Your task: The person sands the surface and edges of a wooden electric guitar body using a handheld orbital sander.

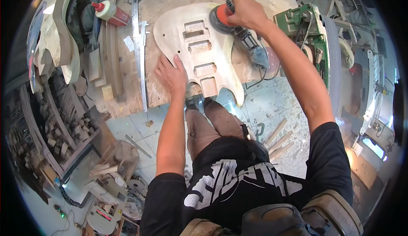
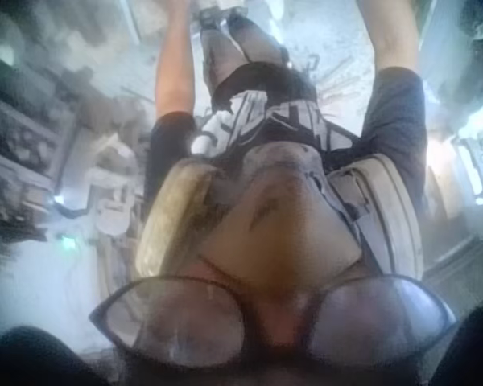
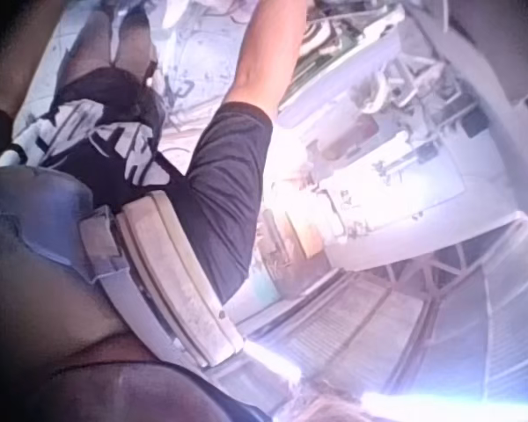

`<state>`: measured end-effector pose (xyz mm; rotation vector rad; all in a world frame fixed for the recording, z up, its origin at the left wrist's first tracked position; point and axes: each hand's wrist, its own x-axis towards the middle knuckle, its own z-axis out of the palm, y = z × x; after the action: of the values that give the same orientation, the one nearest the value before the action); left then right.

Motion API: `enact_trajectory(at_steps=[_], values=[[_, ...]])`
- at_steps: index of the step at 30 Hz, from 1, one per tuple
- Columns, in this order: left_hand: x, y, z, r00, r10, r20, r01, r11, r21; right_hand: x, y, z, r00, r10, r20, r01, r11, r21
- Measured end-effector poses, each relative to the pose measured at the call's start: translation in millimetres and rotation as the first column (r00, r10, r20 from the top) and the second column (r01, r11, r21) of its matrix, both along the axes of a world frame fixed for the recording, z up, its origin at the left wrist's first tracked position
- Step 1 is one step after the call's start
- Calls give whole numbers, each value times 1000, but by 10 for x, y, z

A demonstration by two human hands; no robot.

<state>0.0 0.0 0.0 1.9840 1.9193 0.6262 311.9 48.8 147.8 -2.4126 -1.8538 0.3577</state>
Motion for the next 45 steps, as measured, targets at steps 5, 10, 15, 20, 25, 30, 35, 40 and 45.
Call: enact_trajectory(at_steps=[5,10,15,20,25,30,35,40,45], values=[[-40,65,23,1000,-10,7,10,1000,27,-597,-414,100,984,178,3,-177,978,109],[-18,26,49,1000,7,24,-7,1000,13,-799,-1103,225,961,265,-77,-261,964,56],[-28,5,4,1000,15,21,-16,1000,13,-877,-1235,338,934,319,-161,-331,942,-54],[-54,17,24,1000,1,6,-1,1000,-7,-674,-622,150,970,240,-48,-236,968,88],[-22,22,49,1000,4,9,-3,1000,-16,-236,78,17,991,137,-4,-135,981,143],[-22,20,54,1000,5,15,-5,1000,-5,-71,252,83,999,-22,27,21,999,45],[-34,29,13,1000,9,10,-9,1000,5,-474,-373,59,990,142,-15,-138,980,140],[-33,6,17,999,19,28,-19,1000,3,-794,-1143,231,959,272,-79,-266,961,74],[-11,18,-12,999,13,31,-12,1000,-7,-752,-1543,304,936,312,-161,-326,943,-69]])
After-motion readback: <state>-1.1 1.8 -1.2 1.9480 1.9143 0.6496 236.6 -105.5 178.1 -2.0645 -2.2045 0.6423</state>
